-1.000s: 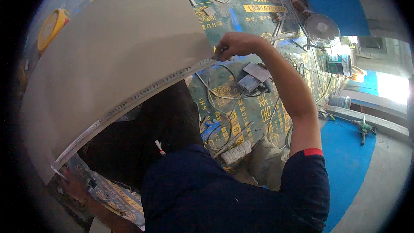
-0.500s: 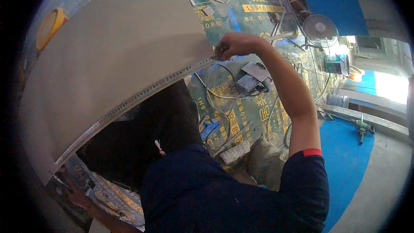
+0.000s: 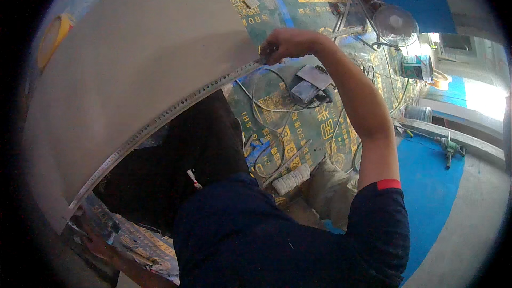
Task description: The person measures and marks a large rectangular tile using a tape measure, ruler, and marker. They then use a handheld power saw to cut the tile along the marked line.
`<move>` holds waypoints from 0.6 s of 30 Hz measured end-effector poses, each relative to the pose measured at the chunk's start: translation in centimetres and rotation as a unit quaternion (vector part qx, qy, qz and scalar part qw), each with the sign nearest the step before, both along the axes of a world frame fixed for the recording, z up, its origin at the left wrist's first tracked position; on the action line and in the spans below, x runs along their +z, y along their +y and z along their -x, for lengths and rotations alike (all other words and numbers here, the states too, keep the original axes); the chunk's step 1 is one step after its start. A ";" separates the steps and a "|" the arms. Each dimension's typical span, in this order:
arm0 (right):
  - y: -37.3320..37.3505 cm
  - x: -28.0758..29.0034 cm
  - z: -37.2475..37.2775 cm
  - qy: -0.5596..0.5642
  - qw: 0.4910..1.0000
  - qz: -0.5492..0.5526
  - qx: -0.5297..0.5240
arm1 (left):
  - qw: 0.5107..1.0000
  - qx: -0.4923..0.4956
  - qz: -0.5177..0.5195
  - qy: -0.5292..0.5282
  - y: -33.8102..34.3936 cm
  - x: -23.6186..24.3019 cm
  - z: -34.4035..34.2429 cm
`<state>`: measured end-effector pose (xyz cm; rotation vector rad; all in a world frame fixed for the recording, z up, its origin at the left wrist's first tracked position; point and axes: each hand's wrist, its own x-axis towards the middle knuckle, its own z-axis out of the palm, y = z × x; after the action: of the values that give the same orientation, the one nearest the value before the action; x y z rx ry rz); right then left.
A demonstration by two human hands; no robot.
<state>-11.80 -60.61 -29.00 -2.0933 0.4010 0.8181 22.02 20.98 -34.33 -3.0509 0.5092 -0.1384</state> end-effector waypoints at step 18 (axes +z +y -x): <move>0.2 1.0 0.3 0.034 0.998 0.044 0.004 | 0.999 0.035 0.016 0.027 -2.5 -0.1 0.9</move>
<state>-12.05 -60.38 -28.00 -2.1542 0.4739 0.8937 21.15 18.53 -34.39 -3.1071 0.4054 -0.0613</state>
